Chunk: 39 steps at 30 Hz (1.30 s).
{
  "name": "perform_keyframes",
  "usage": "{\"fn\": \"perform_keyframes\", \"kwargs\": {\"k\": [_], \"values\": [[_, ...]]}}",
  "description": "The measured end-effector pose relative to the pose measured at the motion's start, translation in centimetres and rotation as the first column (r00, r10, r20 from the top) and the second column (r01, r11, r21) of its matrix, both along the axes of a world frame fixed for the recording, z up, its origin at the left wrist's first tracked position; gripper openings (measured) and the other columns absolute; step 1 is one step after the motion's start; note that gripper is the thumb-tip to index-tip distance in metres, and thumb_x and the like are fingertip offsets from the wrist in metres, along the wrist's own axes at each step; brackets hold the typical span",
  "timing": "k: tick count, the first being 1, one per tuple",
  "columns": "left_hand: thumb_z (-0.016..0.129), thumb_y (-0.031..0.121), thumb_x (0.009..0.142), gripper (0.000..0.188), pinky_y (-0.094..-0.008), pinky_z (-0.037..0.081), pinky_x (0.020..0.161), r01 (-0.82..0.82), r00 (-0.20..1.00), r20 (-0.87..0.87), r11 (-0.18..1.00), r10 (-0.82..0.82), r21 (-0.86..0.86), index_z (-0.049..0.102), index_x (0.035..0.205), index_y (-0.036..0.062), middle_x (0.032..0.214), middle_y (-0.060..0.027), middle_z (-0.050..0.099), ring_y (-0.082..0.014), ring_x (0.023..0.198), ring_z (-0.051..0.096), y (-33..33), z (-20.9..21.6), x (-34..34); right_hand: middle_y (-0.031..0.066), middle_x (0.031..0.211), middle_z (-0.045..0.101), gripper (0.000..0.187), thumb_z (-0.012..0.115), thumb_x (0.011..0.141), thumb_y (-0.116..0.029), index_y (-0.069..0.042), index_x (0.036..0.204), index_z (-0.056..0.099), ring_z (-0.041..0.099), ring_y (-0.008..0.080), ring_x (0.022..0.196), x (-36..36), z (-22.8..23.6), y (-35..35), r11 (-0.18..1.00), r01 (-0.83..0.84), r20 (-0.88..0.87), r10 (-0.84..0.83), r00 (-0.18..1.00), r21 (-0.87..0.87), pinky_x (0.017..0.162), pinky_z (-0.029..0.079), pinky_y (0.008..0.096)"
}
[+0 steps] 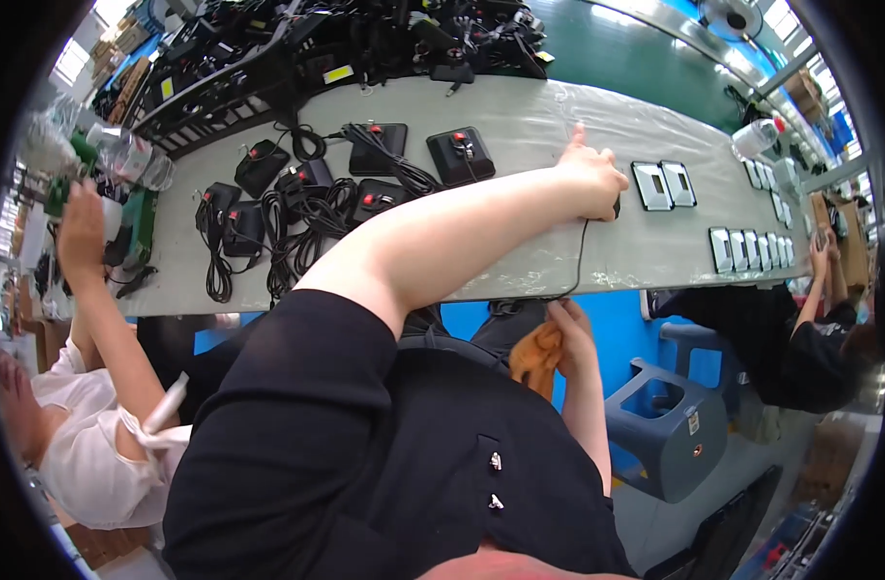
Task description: Cleaning the surfaces of small LED light fixtures using a cloth and water.
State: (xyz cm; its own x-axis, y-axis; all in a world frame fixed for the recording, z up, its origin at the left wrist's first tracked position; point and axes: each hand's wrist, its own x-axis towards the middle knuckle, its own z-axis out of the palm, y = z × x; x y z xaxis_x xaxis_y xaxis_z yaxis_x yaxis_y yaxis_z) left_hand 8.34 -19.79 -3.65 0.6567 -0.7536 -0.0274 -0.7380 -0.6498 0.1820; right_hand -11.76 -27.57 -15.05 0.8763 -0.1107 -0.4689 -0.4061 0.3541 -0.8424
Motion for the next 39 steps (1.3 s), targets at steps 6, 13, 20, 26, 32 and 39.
{"fn": "perform_keyframes", "kwargs": {"k": [6,13,20,26,32,39], "values": [[0.063,0.024,0.078,0.041,-0.0747,0.007,0.101,-0.084,0.995,-0.035,0.966,0.095,0.245,0.063,0.118,0.0144,0.12,-0.0118,0.06,-0.0296,0.119,0.052,4.6,2.2,2.5,-0.0067,0.067,0.04,0.023,0.063,0.082,-0.011,-0.007,0.069,0.045,0.037,0.0033,0.065,0.1,8.2,-2.3,0.869,-0.13,0.188,0.246,0.951,-0.478,0.055,0.031,0.0223],[0.051,0.044,0.088,0.049,-0.0696,0.008,0.105,-0.36,0.922,-0.1,0.923,0.374,0.133,0.053,0.131,0.0222,0.131,-0.0123,0.049,-0.0275,0.123,0.047,13.4,1.0,4.1,0.0091,0.061,0.056,0.014,0.059,0.08,-0.014,-0.003,0.086,0.055,0.056,0.0184,0.057,12.4,18.4,-1.7,0.265,0.241,0.324,0.341,0.882,-0.934,0.057,0.045,0.0325],[0.051,0.034,0.088,0.034,-0.0459,0.044,0.092,-0.299,0.954,-0.034,0.951,0.297,-0.073,0.063,0.11,0.0112,0.119,-0.0121,0.055,-0.0287,0.114,0.054,14.1,-1.0,3.4,0.0176,0.095,0.064,0.078,0.061,0.076,-0.059,-0.007,0.133,0.047,0.062,0.0286,0.092,19.2,12.8,6.0,0.228,-0.387,-0.18,0.607,0.774,-0.893,0.082,0.047,0.0361],[0.039,0.039,0.092,0.041,-0.0481,0.041,0.095,-0.322,0.943,-0.137,0.936,0.304,-0.139,0.063,0.112,0.0127,0.124,-0.011,0.056,-0.0315,0.113,0.054,14.3,-0.8,5.1,0.0091,0.082,0.054,0.085,0.068,0.076,-0.054,-0.003,0.139,0.04,0.055,0.016,0.064,19.0,12.1,6.4,0.154,-0.154,-0.01,0.672,0.74,-0.976,0.057,0.045,0.029],[0.03,0.056,0.094,0.062,-0.0559,0.02,0.109,-0.327,0.856,-0.425,0.945,0.294,-0.006,0.034,0.143,0.0192,0.148,-0.0102,0.033,-0.0362,0.136,0.028,14.7,3.2,4.8,0.0229,0.125,0.049,0.084,0.066,0.071,-0.06,-0.007,0.134,0.048,0.049,0.0344,0.119,19.6,12.6,7.2,-0.078,-0.183,-0.195,0.569,0.799,-0.98,0.1,0.038,0.0399],[0.052,0.031,0.084,0.055,-0.0639,0.002,0.109,-0.293,0.921,0.315,0.941,0.231,0.169,0.049,0.133,0.0061,0.147,-0.0162,0.034,-0.0375,0.14,0.018,14.6,5.3,-2.8,0.0247,0.136,0.042,0.077,0.065,0.072,-0.054,-0.015,0.136,0.047,0.044,0.0374,0.124,20.2,9.8,7.2,-0.201,-0.101,-0.218,0.742,0.634,-0.974,0.103,0.038,0.0417]]}}
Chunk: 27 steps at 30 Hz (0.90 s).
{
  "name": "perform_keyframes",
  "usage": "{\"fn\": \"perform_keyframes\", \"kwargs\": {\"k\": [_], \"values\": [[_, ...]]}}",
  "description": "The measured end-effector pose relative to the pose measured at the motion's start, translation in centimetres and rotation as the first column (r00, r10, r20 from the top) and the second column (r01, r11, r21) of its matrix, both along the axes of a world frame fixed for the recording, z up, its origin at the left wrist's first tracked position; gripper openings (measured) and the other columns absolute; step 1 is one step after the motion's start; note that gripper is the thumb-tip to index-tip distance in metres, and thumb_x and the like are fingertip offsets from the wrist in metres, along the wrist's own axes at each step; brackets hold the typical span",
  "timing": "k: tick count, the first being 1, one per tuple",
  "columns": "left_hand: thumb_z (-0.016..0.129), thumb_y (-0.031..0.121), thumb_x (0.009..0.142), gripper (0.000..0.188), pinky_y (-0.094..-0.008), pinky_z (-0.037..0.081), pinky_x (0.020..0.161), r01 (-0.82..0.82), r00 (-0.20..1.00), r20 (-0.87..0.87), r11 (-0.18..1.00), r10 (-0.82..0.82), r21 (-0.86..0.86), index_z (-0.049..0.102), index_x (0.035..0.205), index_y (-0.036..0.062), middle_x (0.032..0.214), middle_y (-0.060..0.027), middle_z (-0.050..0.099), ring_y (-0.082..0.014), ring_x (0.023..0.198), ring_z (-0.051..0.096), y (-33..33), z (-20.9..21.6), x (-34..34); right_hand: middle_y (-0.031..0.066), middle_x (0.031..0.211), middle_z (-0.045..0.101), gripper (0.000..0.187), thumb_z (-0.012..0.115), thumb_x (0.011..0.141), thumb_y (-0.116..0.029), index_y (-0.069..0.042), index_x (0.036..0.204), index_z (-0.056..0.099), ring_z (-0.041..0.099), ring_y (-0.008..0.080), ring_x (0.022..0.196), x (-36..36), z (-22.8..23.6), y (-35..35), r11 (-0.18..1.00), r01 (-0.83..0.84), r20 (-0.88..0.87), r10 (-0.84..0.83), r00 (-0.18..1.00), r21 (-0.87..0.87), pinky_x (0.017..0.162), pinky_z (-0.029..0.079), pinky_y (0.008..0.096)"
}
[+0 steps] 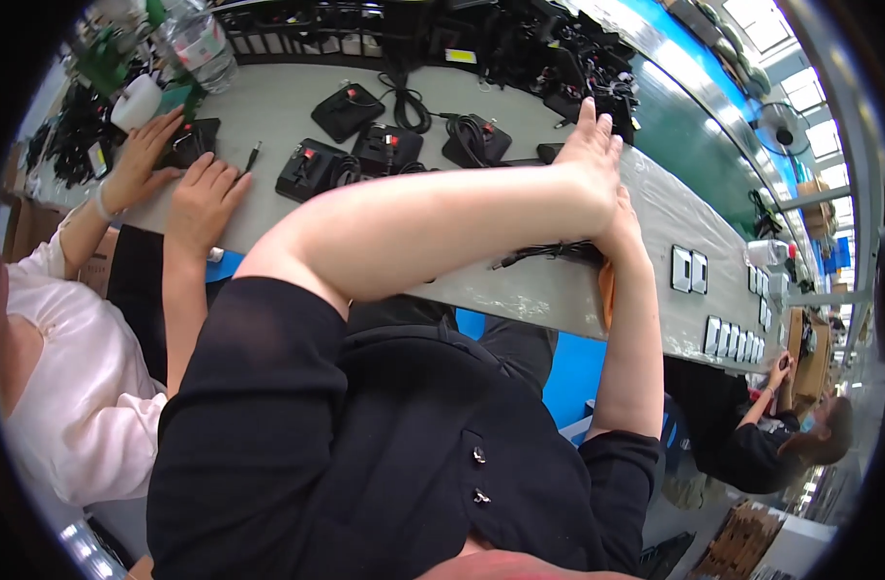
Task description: Cleaning the surfaces of small LED light fixtures using a cloth and water.
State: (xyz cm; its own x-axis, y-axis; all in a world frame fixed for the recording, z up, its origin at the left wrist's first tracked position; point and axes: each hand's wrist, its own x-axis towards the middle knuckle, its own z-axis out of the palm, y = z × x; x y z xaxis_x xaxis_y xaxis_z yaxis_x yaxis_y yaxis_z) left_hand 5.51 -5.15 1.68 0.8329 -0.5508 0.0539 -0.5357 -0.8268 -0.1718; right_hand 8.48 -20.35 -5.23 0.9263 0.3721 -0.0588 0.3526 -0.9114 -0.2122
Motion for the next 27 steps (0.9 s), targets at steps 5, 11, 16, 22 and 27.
{"fn": "perform_keyframes", "kwargs": {"k": [5,11,16,22,27], "values": [[0.038,0.046,0.094,0.055,-0.0627,0.003,0.109,-0.385,0.923,-0.052,0.906,0.382,-0.178,0.045,0.136,0.0116,0.148,-0.0137,0.032,-0.0361,0.14,0.02,5.4,-4.8,-3.2,0.027,0.136,0.04,0.091,0.062,0.069,-0.067,-0.014,0.14,0.041,0.045,0.0383,0.124,-1.5,1.7,3.4,0.987,0.157,0.022,-0.157,0.987,-0.014,0.101,0.04,0.0411],[0.04,0.051,0.093,0.054,-0.0577,0.025,0.104,-0.264,0.953,0.095,0.944,0.287,-0.197,0.052,0.126,0.0102,0.131,-0.0106,0.052,-0.0307,0.13,0.039,10.5,-5.9,-4.0,0.0252,0.136,0.041,0.093,0.062,0.069,-0.069,-0.013,0.14,0.04,0.05,0.0367,0.12,-1.6,1.8,7.4,0.994,0.1,0.035,-0.099,0.994,-0.036,0.096,0.044,0.0404],[0.04,0.051,0.093,0.054,-0.0539,0.026,0.105,-0.285,0.954,0.042,0.941,0.297,-0.181,0.055,0.125,0.0098,0.13,-0.0095,0.053,-0.0297,0.129,0.038,13.7,-5.3,-5.1,0.0267,0.135,0.041,0.089,0.062,0.071,-0.063,-0.012,0.14,0.04,0.053,0.0364,0.117,-1.8,1.8,10.7,0.998,0.045,0.031,-0.043,0.999,-0.046,0.095,0.045,0.0385],[0.046,0.051,0.09,0.053,-0.0488,0.031,0.103,-0.316,0.943,0.041,0.927,0.331,-0.203,0.059,0.118,0.0077,0.117,-0.0093,0.06,-0.0282,0.122,0.046,17.9,-5.3,-5.2,0.0243,0.136,0.04,0.09,0.06,0.073,-0.063,-0.01,0.142,0.037,0.054,0.0351,0.116,-1.7,2.1,15.5,0.999,0.016,-0.016,-0.017,1.0,-0.047,0.093,0.047,0.0384],[0.059,0.044,0.081,0.047,-0.0406,0.035,0.099,-0.264,0.957,0.037,0.916,0.287,-0.301,0.061,0.109,0.0064,0.108,-0.008,0.063,-0.0244,0.115,0.051,21.9,-4.5,-4.8,0.0251,0.135,0.041,0.09,0.062,0.072,-0.063,-0.009,0.141,0.037,0.054,0.0353,0.116,-1.6,2.2,19.0,0.999,-0.012,0.018,0.012,1.0,-0.034,0.092,0.047,0.0389]]}}
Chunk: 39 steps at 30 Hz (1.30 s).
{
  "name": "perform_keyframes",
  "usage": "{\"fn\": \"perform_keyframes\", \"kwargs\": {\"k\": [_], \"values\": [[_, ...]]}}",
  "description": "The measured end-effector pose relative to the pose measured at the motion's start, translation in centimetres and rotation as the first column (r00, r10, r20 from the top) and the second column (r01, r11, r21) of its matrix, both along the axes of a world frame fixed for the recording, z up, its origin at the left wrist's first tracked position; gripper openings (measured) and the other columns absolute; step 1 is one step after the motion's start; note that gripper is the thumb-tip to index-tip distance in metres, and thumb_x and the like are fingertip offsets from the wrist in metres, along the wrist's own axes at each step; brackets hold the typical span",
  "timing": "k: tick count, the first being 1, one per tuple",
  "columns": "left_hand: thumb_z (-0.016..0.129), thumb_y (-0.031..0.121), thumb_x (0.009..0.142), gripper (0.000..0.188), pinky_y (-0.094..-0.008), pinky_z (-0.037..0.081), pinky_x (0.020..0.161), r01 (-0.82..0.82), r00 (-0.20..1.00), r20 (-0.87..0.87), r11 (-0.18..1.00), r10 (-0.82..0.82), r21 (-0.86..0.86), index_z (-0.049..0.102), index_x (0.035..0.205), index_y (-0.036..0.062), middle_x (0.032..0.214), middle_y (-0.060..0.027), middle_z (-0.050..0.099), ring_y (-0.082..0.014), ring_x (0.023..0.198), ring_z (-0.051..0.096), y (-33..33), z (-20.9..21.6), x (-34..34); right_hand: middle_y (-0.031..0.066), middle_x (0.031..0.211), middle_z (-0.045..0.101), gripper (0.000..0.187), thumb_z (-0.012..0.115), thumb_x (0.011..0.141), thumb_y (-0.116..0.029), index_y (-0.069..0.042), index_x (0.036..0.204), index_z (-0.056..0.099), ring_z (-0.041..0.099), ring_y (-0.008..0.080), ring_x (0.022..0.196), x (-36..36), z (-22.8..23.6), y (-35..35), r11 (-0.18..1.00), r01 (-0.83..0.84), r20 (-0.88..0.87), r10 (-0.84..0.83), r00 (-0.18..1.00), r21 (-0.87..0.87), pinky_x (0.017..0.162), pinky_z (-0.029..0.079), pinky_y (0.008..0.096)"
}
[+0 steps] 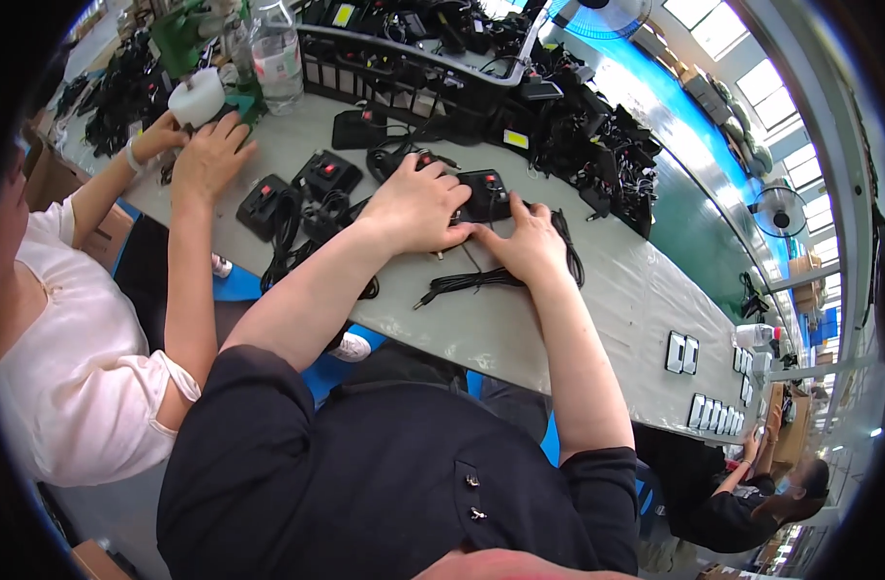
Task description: Cleaning the surfaces of small LED light fixtures using a cloth and water.
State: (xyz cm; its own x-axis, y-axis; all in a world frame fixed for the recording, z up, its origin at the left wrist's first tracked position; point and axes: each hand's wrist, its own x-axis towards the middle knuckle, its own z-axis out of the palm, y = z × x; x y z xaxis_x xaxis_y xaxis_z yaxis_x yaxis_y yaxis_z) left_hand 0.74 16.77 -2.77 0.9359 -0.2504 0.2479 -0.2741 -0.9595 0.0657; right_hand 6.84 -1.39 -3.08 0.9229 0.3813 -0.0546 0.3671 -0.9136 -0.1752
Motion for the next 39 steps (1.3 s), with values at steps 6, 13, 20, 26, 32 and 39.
{"fn": "perform_keyframes", "kwargs": {"k": [6,13,20,26,32,39], "values": [[0.065,0.04,0.077,0.047,-0.0413,0.032,0.103,-0.046,0.996,0.074,0.99,0.057,-0.136,0.062,0.109,0.0066,0.116,-0.0106,0.059,-0.0249,0.113,0.052,2.4,0.4,-0.6,0.025,0.135,0.04,0.096,0.062,0.072,-0.064,-0.005,0.142,0.032,0.056,0.036,0.112,0.0,0.2,2.7,0.998,-0.03,-0.013,0.03,0.999,0.05,0.089,0.049,0.0387],[0.055,0.016,0.085,0.017,-0.0391,0.046,0.085,0.134,0.917,0.381,0.813,0.115,-0.567,0.065,0.093,0.0052,0.1,-0.0113,0.062,-0.0315,0.093,0.061,-0.7,9.4,4.6,0.0203,0.14,0.036,0.082,0.058,0.082,-0.054,-0.004,0.142,0.033,0.058,0.0298,0.109,-1.7,3.1,-6.0,0.914,0.02,0.062,-0.05,0.997,0.405,0.095,0.044,0.038],[0.051,0.013,0.081,0.027,-0.0416,0.042,0.096,-0.042,0.999,0.008,0.981,0.041,0.189,0.072,0.094,0.0194,0.133,-0.0097,0.053,-0.0332,0.119,0.049,8.7,5.5,23.8,0.0206,0.136,0.04,0.057,0.059,0.088,-0.033,-0.004,0.134,0.045,0.064,0.0276,0.089,-8.8,4.2,-16.7,0.777,0.108,0.012,-0.148,0.989,0.62,0.085,0.047,0.0348],[0.054,0.008,0.074,0.024,-0.0275,0.05,0.076,-0.147,0.989,-0.071,0.763,0.132,-0.629,0.072,0.089,0.0033,0.086,-0.0095,0.07,-0.018,0.079,0.065,6.1,9.7,23.2,0.0174,0.116,0.053,0.043,0.06,0.088,-0.016,0.0,0.127,0.051,0.059,0.0146,0.081,-15.3,2.1,-26.4,0.685,0.22,0.05,-0.351,0.935,0.695,0.063,0.048,0.0236],[0.053,0.01,0.084,0.025,-0.0301,0.052,0.075,0.114,0.97,0.241,0.881,0.0,-0.458,0.067,0.104,0.0019,0.093,-0.0121,0.069,-0.019,0.077,0.068,4.8,15.9,22.7,0.0044,0.097,0.057,0.034,0.058,0.092,-0.014,-0.001,0.124,0.056,0.05,0.0042,0.073,-18.7,2.1,-29.1,0.407,0.355,-0.18,-0.408,0.895,0.842,0.063,0.041,0.0172],[0.058,-0.002,0.078,0.048,-0.0332,0.043,0.091,-0.174,0.958,-0.272,0.94,0.092,-0.294,0.052,0.125,0.0057,0.113,-0.0128,0.062,-0.0228,0.105,0.057,3.8,7.3,23.6,0.0016,0.091,0.058,0.032,0.062,0.089,-0.011,-0.002,0.119,0.059,0.04,0.0019,0.064,-20.1,2.3,-28.4,0.488,0.332,-0.141,-0.386,0.912,0.807,0.057,0.035,0.0155]]}}
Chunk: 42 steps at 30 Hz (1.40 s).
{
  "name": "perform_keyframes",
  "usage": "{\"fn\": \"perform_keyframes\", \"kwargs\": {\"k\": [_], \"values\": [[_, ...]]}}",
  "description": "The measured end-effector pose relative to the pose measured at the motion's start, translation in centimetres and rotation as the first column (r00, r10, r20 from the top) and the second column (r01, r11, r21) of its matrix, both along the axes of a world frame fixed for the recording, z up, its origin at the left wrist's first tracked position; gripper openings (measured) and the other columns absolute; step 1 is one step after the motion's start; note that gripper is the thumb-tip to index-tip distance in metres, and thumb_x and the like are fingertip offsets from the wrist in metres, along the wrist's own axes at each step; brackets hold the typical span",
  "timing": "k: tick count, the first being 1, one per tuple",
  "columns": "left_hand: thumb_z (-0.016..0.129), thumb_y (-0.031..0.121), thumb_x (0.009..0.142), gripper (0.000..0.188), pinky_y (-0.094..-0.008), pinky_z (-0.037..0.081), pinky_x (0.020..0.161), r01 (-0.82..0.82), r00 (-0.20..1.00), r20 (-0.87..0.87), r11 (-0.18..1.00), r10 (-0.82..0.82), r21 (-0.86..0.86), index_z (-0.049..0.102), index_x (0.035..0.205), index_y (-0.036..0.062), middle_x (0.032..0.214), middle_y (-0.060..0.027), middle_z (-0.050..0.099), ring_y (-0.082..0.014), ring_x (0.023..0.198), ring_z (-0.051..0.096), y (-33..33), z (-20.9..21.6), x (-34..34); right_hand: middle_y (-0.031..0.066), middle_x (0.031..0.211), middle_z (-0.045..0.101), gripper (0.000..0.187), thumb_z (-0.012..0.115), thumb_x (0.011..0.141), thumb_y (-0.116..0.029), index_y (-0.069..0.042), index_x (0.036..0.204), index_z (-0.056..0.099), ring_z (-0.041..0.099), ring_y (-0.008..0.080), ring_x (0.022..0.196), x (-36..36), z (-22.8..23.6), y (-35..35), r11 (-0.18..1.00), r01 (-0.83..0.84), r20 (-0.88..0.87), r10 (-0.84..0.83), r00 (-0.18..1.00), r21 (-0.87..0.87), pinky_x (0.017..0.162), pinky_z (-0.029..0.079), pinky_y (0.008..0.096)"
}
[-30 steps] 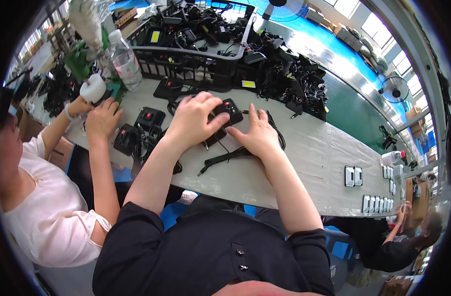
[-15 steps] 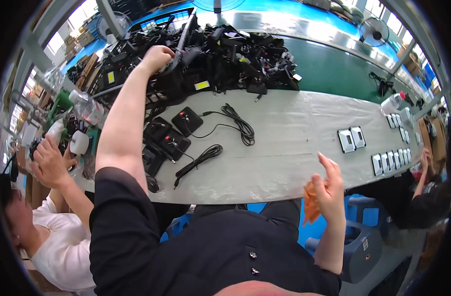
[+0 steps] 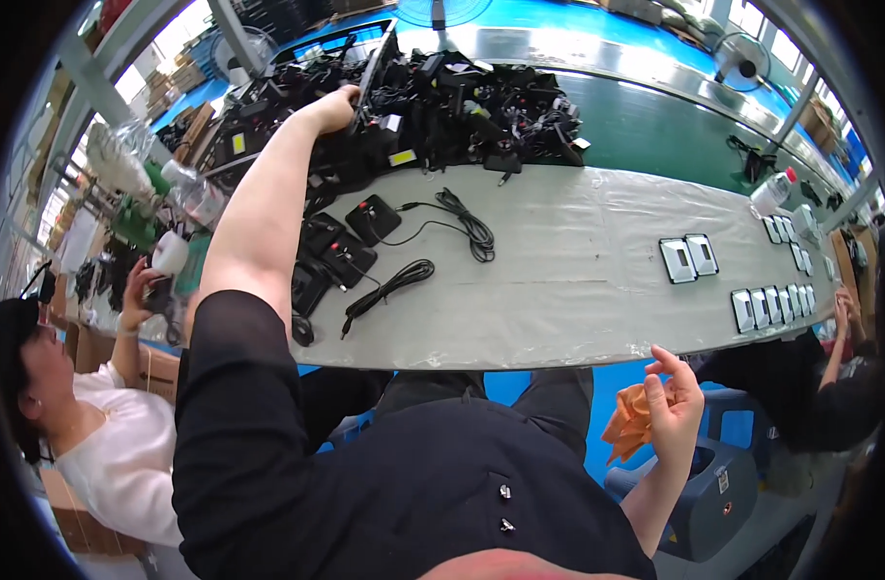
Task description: Cleaning the surfaces of small LED light fixtures using a cloth and water.
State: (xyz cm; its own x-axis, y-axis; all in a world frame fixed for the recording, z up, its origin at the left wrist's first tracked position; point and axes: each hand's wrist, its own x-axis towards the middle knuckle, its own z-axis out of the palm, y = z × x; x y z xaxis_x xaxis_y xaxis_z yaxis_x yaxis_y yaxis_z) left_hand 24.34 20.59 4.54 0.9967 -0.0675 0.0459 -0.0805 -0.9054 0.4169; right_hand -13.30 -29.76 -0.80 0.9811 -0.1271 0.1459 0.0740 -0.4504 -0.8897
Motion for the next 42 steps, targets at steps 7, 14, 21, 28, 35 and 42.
{"fn": "perform_keyframes", "kwargs": {"k": [7,14,21,28,35,42], "values": [[0.053,0.027,0.087,0.025,-0.0373,0.049,0.081,-0.125,0.833,0.551,0.987,0.05,0.099,0.067,0.094,0.0077,0.095,-0.014,0.067,-0.0302,0.093,0.064,5.4,5.4,2.5,0.0045,0.091,0.06,0.029,0.06,0.09,-0.01,-0.002,0.118,0.06,0.053,0.0063,0.076,-2.6,-0.9,-1.0,0.99,0.131,-0.051,-0.129,0.99,0.05,0.065,0.043,0.0177],[0.043,0.023,0.099,0.025,-0.0337,0.051,0.071,0.434,0.784,0.319,0.104,-0.533,-0.895,0.051,0.111,0.0035,0.076,-0.0012,0.053,-0.0137,0.066,0.056,1.4,17.1,-5.5,0.0052,0.091,0.057,0.029,0.061,0.088,-0.009,0.0,0.115,0.06,0.056,0.0084,0.08,-1.0,-0.6,0.1,0.992,0.003,0.005,-0.003,1.0,0.126,0.069,0.046,0.0197],[0.036,0.024,0.101,0.026,-0.0302,0.046,0.067,0.379,0.924,0.373,0.332,-0.082,-0.864,0.051,0.108,0.0032,0.066,0.003,0.038,-0.0103,0.06,0.043,-16.3,14.5,-13.6,0.0054,0.088,0.057,0.027,0.06,0.081,0.001,0.0,0.108,0.062,0.055,0.0088,0.077,-1.0,0.4,1.3,0.993,-0.019,0.044,0.014,0.999,0.119,0.067,0.046,0.0215],[0.042,0.021,0.098,0.027,-0.0285,0.047,0.079,0.219,0.942,0.094,0.378,-0.321,-0.899,0.052,0.114,0.0019,0.076,-0.001,0.05,-0.0126,0.076,0.057,-27.2,-0.1,-16.2,0.0105,0.091,0.062,0.025,0.065,0.082,-0.009,-0.002,0.106,0.065,0.061,0.0145,0.076,2.1,-0.9,1.8,0.997,0.038,0.129,-0.029,0.991,-0.066,0.07,0.048,0.0258],[0.064,0.003,0.081,0.025,-0.0278,0.042,0.087,0.165,0.953,-0.001,0.523,-0.301,-0.837,0.046,0.098,0.0056,0.103,-0.0065,0.053,-0.0123,0.093,0.052,-28.0,-10.3,-20.0,0.0144,0.102,0.059,0.034,0.068,0.08,-0.014,-0.005,0.112,0.063,0.062,0.0231,0.081,4.8,-1.5,1.0,0.968,0.133,0.146,-0.104,0.984,-0.212,0.073,0.05,0.0317],[0.058,0.019,0.091,0.016,-0.0293,0.043,0.087,-0.072,0.978,-0.115,0.234,-0.176,-0.97,0.056,0.101,0.006,0.101,-0.0047,0.062,-0.0148,0.101,0.057,-27.1,-11.1,-20.5,0.012,0.109,0.056,0.039,0.069,0.078,-0.017,-0.011,0.115,0.06,0.061,0.0227,0.07,9.6,-4.2,2.8,0.783,-0.02,0.075,0.085,0.994,-0.622,0.074,0.049,0.034]]}}
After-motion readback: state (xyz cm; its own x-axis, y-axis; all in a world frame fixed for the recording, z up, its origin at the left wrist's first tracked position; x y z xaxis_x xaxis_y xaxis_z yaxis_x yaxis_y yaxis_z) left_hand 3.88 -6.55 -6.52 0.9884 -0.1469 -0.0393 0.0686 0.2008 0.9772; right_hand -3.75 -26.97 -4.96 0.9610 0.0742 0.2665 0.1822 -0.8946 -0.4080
